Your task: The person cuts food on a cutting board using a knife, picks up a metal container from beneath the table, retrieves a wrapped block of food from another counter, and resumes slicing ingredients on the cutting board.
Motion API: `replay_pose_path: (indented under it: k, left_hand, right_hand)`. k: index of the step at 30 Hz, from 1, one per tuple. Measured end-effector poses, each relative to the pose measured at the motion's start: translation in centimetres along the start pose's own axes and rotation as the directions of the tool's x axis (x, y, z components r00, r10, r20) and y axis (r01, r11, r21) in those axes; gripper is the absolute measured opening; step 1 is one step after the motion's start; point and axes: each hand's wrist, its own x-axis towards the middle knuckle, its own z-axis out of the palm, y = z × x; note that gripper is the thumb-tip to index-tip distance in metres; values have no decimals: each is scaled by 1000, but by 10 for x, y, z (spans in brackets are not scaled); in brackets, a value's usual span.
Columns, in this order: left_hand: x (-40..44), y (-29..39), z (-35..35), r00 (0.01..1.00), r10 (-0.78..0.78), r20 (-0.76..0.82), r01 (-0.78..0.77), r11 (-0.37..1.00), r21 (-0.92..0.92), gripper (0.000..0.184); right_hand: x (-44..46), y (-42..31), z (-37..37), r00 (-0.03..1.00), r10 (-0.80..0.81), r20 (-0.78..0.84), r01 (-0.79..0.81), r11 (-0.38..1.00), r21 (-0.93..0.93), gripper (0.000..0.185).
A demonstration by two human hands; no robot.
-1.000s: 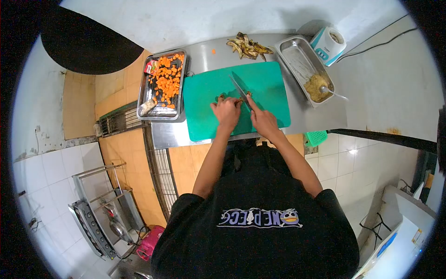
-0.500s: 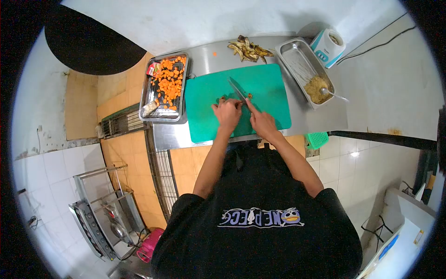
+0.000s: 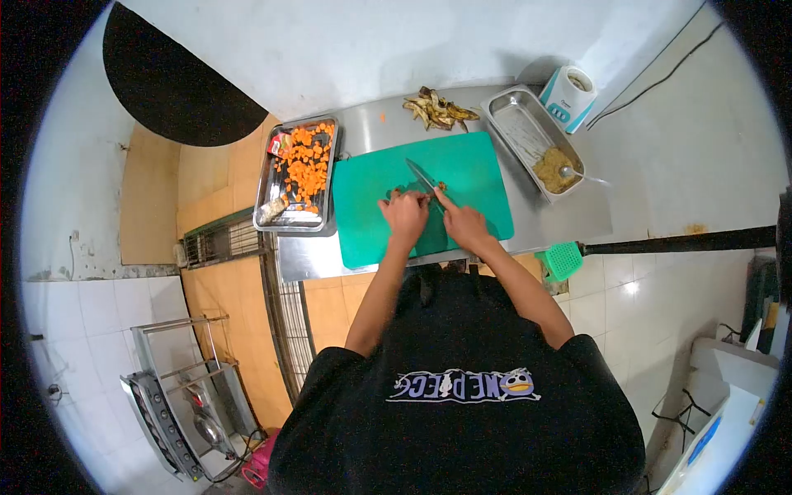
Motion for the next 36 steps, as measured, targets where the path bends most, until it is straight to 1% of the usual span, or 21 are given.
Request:
replay_pose_path:
  k: [2,3,5,6,8,9,11,12,14,15,17,18,20,21,23,24,26,29,30,32,36]
  left_hand:
    - [-2,4,-6,993,47,-111,-45,999,15,11]
    - [-2,4,-7,993,50,-105,-48,999,13,11]
    - [-1,4,-6,999,-6,-48,5,1000,-16,9]
    - [0,4,-6,999,-5,-44,4,1000,-18,9]
    - [2,2,-6,999,10,-33,-11,1000,-15,9]
    - [4,3,-8,1000,9,-29,-10,1000,-14,9]
    - [0,2,-11,998,31,-47,-32,999,-13,8]
    - [-3,1,-11,999,24,-32,-24,1000,-13,8]
    - [4,2,-13,999,-13,33,16,996,-85,9]
    - [4,-1,-9,999,-13,29,15,996,-86,9]
    - [8,-7,-2,995,5,97,-4,1000,-7,10]
    - [10,-7,-1,996,9,89,-9,1000,-9,10]
    - [9,-8,1,996,-8,91,3,999,54,11]
    - [9,-8,-2,996,-9,88,5,998,56,11]
    - [5,-6,-6,998,12,65,-11,1000,-10,13]
    - [3,-5,-7,997,8,75,-7,1000,-12,13]
    - [4,-1,-10,1000,12,5,-12,999,-38,9]
    - [3,-3,-6,999,28,-31,-31,996,-83,8]
    - [4,-4,-6,1000,19,-19,-21,996,-83,8]
    - [4,-5,-5,998,2,59,2,998,-64,13]
    - [5,-6,0,999,33,24,-33,999,-18,13]
  right_hand:
    - [-6,-4,-5,998,31,-48,-23,988,154,71]
    - [-8,-7,-9,998,38,-45,-30,987,155,71]
    - [-12,-12,-16,996,24,-85,-10,986,168,69]
    - [-11,-10,-12,996,29,-83,-15,986,167,69]
    - [-7,-10,-3,999,42,-15,-40,995,93,69]
    - [-4,-8,-1,999,44,-12,-43,995,95,69]
    - [-6,-6,9,998,38,-43,-30,986,161,69]
    - [-10,-9,9,999,44,-27,-39,986,164,69]
    - [-8,-14,3,996,76,-45,-75,997,37,67]
    - [-8,-15,2,996,75,-48,-73,997,34,67]
    - [-5,-15,-3,996,82,-29,-82,997,4,68]
    - [-1,-14,-4,996,80,-39,-80,997,1,68]
    - [5,-11,-7,997,72,-9,-71,993,95,67]
    - [6,-11,-7,998,68,-10,-67,993,95,67]
    - [3,-11,-3,991,27,-129,-1,980,198,66]
    - [0,-13,-6,992,33,-119,-9,980,199,66]
    - [0,-16,-14,998,45,-38,-38,986,164,69]
    - [0,-11,-2,999,54,2,-54,986,155,68]
    - [-1,-13,-2,998,57,17,-58,986,156,68]
    - [-8,-15,-3,997,59,-43,-55,995,83,68]
    - [-1,-9,-3,999,39,-31,-35,994,108,68]
